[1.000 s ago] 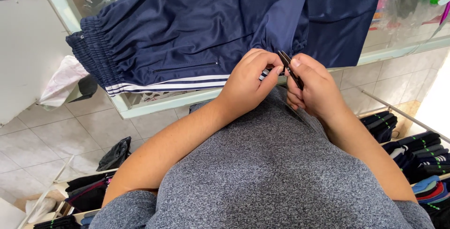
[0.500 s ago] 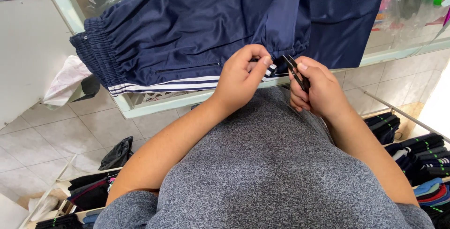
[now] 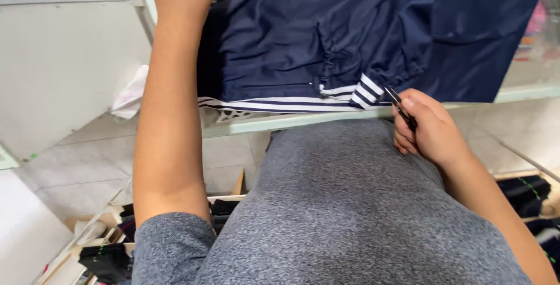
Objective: The person holds a pair of navy blue shorts and uses scissors to cut the drawstring and a small tag from the waistband. The person then folds the shorts and places them on a glass display counter in a room filled with clothing racks and shelves.
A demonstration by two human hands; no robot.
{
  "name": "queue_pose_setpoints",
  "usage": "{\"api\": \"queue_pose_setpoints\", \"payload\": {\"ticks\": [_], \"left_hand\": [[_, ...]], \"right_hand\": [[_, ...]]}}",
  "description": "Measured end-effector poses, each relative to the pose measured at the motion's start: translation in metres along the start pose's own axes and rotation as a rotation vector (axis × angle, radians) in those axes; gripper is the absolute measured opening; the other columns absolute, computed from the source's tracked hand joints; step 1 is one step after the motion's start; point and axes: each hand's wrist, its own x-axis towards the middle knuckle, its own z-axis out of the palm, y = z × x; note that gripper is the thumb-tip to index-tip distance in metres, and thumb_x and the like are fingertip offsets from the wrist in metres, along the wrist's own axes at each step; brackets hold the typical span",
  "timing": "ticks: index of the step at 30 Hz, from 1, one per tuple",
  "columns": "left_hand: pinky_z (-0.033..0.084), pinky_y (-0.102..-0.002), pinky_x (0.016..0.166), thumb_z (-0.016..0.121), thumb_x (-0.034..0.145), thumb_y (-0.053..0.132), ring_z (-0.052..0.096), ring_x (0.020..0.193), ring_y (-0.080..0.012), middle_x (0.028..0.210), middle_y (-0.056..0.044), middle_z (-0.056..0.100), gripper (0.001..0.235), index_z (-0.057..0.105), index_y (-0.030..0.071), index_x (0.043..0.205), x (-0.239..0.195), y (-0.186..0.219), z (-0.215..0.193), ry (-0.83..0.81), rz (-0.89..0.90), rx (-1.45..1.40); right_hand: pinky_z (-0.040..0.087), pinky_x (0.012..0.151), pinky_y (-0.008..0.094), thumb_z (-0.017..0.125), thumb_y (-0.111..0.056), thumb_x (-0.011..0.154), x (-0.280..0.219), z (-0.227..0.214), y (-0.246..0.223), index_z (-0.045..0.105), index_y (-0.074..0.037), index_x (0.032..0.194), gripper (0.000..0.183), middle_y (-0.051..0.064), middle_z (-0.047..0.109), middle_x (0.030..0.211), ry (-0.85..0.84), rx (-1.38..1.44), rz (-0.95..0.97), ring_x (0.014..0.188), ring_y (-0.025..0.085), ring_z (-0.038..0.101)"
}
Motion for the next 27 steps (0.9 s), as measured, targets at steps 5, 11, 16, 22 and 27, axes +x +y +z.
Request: {"api": "queue_pose_setpoints", "payload": {"ticks": [5,11,16,22,27], "left_hand": [[0.044,-0.035,0.070,0.061,0.092,0.005,0.059,0.075,-0.0214,0.083,-0.007,0.064,0.008,0.063,0.006,0.085,0.007,-0.011,-0.021,0.008,0.027,0.101],[0.041,-0.037,0.067,0.058,0.094,0.006,0.054,0.072,-0.0238,0.079,-0.008,0.059,0.010,0.059,0.005,0.084,0.002,-0.020,-0.022,0.022,0.031,0.183],[0.038,-0.039,0.064,0.055,0.096,0.007,0.050,0.069,-0.0261,0.076,-0.010,0.054,0.013,0.055,0.005,0.083,0.001,-0.019,0.014,0.018,0.051,0.185],[0.052,-0.029,0.071,0.071,0.086,0.023,0.063,0.074,-0.0168,0.079,0.001,0.063,0.015,0.065,0.014,0.095,-0.065,0.040,0.098,-0.173,0.040,0.040],[0.054,-0.034,0.062,0.075,0.083,0.029,0.067,0.069,-0.0233,0.089,-0.010,0.064,0.044,0.052,0.004,0.112,-0.064,0.027,0.104,-0.223,-0.459,-0.140]], "right_hand": [[0.034,0.033,0.034,0.037,-0.021,0.096,0.001,-0.003,0.006,0.042,-0.004,0.087,0.019,0.007,0.026,0.045,0.021,-0.001,0.040,0.029,0.018,0.027],[0.034,0.033,0.033,0.035,-0.016,0.096,0.002,0.000,0.001,0.041,-0.002,0.086,0.019,0.008,0.027,0.045,0.036,-0.045,0.023,0.030,0.018,0.028],[0.034,0.033,0.033,0.037,-0.022,0.096,0.006,0.004,0.003,0.041,-0.004,0.084,0.022,0.008,0.025,0.042,0.073,0.044,-0.046,0.029,0.019,0.026],[0.039,0.025,0.032,0.034,-0.019,0.099,0.021,-0.005,0.024,0.046,0.003,0.091,0.026,0.001,0.027,0.041,0.056,0.220,-0.303,0.023,0.014,0.033],[0.040,0.026,0.033,0.035,-0.017,0.099,0.022,-0.007,0.030,0.047,0.003,0.090,0.025,0.002,0.028,0.040,0.078,0.242,-0.319,0.022,0.015,0.034]]}}
